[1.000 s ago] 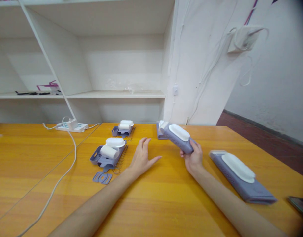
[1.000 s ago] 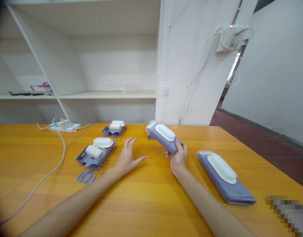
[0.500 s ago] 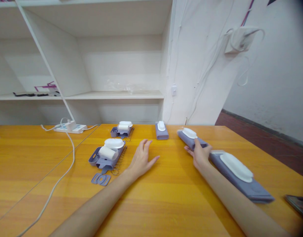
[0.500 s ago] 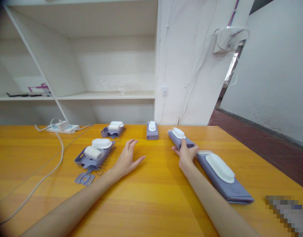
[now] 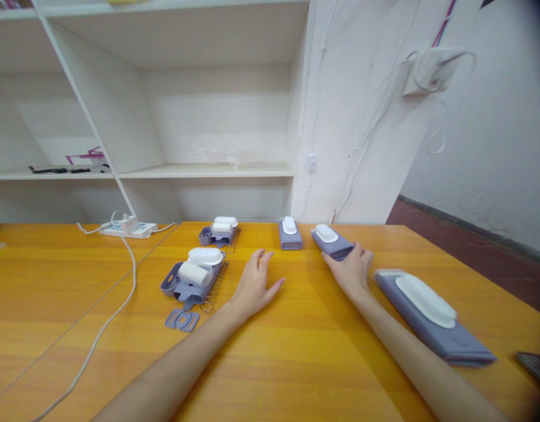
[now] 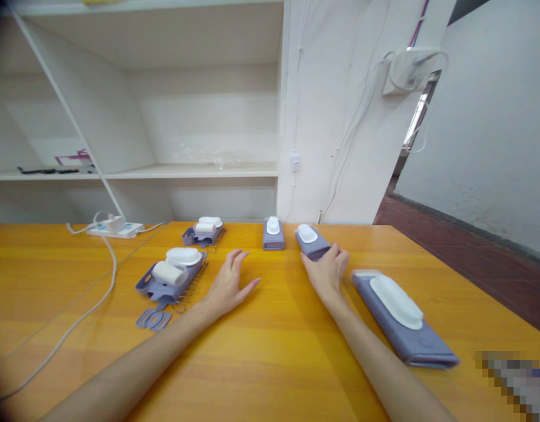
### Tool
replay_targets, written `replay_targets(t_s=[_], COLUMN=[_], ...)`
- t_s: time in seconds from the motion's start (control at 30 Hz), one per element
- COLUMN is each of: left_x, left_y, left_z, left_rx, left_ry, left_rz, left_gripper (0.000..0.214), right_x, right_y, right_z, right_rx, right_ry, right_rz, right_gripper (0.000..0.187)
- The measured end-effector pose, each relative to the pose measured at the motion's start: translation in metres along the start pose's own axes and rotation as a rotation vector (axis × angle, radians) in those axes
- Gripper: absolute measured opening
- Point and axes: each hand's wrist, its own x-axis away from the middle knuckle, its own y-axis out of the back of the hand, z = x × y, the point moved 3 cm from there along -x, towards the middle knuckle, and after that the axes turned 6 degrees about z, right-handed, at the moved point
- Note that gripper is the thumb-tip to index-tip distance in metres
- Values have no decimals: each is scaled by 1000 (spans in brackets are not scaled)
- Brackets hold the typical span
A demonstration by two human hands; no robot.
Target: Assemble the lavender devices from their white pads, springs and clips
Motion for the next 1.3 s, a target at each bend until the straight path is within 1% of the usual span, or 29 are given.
replay_targets(t_s=[0.07, 0.1, 0.2, 0.27, 0.4, 0.5, 0.57, 0.67, 0.7, 0.77, 0.83, 0.9, 1.0, 1.1, 1.3], left_x=[0, 0, 0, 0, 0, 0, 0, 0, 0, 0, 0, 0, 0, 0, 0], left_y=[0, 0, -1, -1, 0, -1, -1, -2, -2, -3, -2, -2, -2, -3, -3], left_z=[0, 0, 0, 0, 0, 0, 1, 1, 1, 1, 1, 1, 1, 1, 1], left_rx=[-2, -4, -10, -9, -18, -24, -22, -24, -26, -28, -23, -18, -19, -24, -15], left_ry=[2, 4, 6, 2, -2, 3, -5, -18, -19, -17, -16, -18, -16, -6, -9], left_rz=[1, 3, 8, 9, 17, 19, 13, 14, 17, 23, 24, 23, 30, 39, 35], left_gripper=[59, 59, 59, 59, 59, 59, 59, 59, 59, 59, 59, 59, 59, 59, 58], right_x=[0, 1, -2, -6, -13, -11, -6, 0, 1, -1, -8, -16, -30, -49, -87], right_y=[1, 1, 1, 0, -1, -2, -3, -9, -12, -21, -29, -35, -40, -39, -28], right_z=[4, 6, 10, 12, 13, 15, 18, 23, 24, 23, 20, 16, 9, -1, -29], right_rx=[129, 189, 325, 374, 462, 527, 582, 648, 654, 648, 638, 629, 628, 648, 673], right_ry=[64, 88, 166, 202, 202, 236, 317, 544, 614, 679, 633, 568, 512, 444, 238], right_rz=[-29, -35, -14, 25, 111, 171, 159, 118, 130, 194, 243, 264, 289, 318, 462], right_gripper=[86, 82, 61, 52, 49, 44, 37, 33, 35, 40, 44, 47, 48, 49, 50])
